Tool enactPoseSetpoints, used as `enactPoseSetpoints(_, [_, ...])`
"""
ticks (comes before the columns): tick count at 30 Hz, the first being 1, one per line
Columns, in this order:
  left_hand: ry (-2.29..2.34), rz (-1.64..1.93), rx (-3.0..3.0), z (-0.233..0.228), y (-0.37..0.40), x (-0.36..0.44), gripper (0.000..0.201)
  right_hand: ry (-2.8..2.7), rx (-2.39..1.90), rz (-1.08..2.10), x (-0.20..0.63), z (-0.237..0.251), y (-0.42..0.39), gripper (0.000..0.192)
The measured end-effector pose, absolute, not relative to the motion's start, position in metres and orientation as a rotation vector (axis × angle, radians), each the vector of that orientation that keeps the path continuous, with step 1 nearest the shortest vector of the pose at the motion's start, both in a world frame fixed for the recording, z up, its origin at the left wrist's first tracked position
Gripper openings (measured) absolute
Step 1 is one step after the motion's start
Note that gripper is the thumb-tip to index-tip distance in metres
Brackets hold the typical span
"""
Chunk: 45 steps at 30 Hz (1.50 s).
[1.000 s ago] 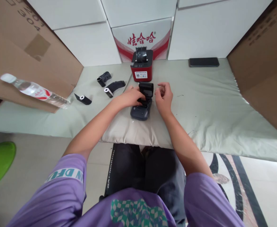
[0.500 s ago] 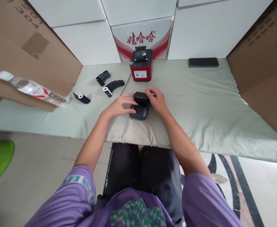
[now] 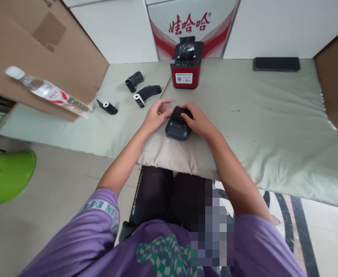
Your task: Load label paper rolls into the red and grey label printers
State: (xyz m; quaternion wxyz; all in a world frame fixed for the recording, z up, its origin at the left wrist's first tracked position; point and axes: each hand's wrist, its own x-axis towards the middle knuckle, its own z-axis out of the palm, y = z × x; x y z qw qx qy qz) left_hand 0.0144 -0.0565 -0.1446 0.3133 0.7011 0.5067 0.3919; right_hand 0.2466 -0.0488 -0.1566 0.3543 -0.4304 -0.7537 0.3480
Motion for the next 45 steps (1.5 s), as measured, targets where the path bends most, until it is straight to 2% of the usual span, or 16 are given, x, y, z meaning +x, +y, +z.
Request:
enactPoseSetpoints(3, [1.248,0.778,1.705,-0.158,-0.041,0.019,0.064,-1.948,-1.102,0.888,0.244,-0.158,-0.052,0.038])
enactPoseSetpoints(6, [1.209,0.768,1.63,-0.167,-0.039,0.016,0.068,-1.908,-1.111,0.794,0.243,-0.164,-0.054,0.038])
enactPoseSetpoints(11, [1.232,0.781,1.58,-0.171,-0.063,0.001,0.062,-1.595,-1.467,0.524,0.251,-0.176,-0.049,0.039])
enactPoseSetpoints(15, [1.268,0.75,1.663,-0.166,-0.083,-0.003,0.054,-1.689,-1.521,0.577,0.255,-0.175,-0.048,0.046])
enactPoseSetpoints(21, [1.305,0.749,1.641,-0.158,-0.083,0.008,0.048,-1.743,-1.42,0.639,0.249,-0.167,-0.056,0.034])
enactPoseSetpoints(26, [1.352,0.71,1.617,-0.15,-0.073,0.016,0.048,-1.843,-1.435,0.65,0.249,-0.165,-0.061,0.06])
enactPoseSetpoints(31, [1.302,0.679,1.554,-0.157,-0.066,0.017,0.055,-1.868,-1.483,0.661,0.229,-0.158,-0.085,0.122])
enactPoseSetpoints(33, [1.314,0.728,1.6,-0.163,-0.066,0.016,0.057,-1.851,-1.521,0.574,0.212,-0.155,-0.097,0.137])
enactPoseSetpoints(35, [1.359,0.795,1.668,-0.167,-0.069,0.015,0.056,-1.808,-1.589,0.459,0.194,-0.154,-0.107,0.141])
enactPoseSetpoints(39, [1.406,0.828,1.739,-0.169,-0.072,0.015,0.055,-1.715,-1.639,0.257,0.173,-0.159,-0.118,0.13])
enactPoseSetpoints(45, [1.459,0.724,1.834,-0.161,-0.076,0.02,0.05,-1.59,-1.621,0.255,0.217,-0.146,-0.078,0.136])
